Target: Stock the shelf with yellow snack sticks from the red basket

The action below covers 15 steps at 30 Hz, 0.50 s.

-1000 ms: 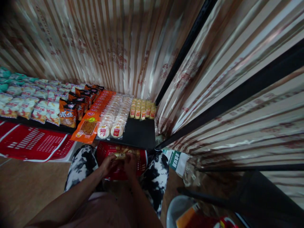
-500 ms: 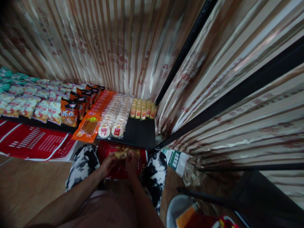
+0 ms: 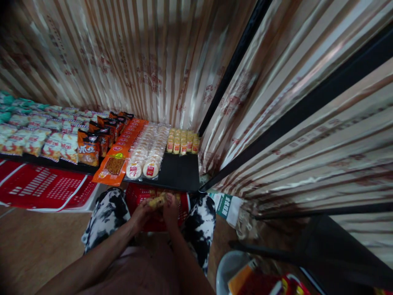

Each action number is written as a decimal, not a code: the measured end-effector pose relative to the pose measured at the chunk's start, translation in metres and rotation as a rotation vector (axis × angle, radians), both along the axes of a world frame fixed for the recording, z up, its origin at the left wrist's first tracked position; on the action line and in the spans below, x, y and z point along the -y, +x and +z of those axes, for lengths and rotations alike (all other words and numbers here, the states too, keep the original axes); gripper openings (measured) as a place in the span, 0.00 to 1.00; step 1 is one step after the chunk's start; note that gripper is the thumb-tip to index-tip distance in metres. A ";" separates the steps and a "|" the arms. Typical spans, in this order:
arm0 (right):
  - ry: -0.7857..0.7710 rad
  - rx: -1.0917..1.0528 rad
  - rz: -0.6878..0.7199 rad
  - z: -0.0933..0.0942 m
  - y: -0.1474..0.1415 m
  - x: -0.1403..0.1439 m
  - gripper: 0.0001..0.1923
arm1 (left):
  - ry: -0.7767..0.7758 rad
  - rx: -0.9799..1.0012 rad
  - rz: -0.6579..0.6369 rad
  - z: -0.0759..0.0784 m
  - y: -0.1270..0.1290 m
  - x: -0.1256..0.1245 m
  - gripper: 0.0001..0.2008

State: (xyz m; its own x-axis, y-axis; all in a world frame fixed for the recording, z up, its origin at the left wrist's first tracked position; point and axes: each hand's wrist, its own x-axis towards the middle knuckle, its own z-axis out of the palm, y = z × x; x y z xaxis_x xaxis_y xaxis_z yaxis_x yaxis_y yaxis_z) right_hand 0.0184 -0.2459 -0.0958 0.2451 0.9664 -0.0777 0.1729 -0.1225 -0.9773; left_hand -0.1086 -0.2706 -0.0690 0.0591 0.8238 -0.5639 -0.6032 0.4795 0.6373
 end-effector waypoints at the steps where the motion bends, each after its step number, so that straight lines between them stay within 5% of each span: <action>1: -0.005 -0.011 -0.005 0.000 0.001 0.000 0.17 | 0.003 -0.016 0.004 -0.001 0.001 0.000 0.22; 15: -0.045 -0.019 -0.017 0.009 0.010 0.006 0.10 | 0.165 -0.303 -0.045 0.009 0.008 0.001 0.17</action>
State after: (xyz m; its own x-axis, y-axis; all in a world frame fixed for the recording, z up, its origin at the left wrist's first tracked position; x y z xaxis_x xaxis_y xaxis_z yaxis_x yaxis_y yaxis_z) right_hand 0.0289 -0.2515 -0.0864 0.2599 0.9574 -0.1262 0.1514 -0.1695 -0.9738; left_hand -0.1001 -0.2713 -0.0605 -0.0523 0.9056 -0.4210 -0.3558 0.3770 0.8552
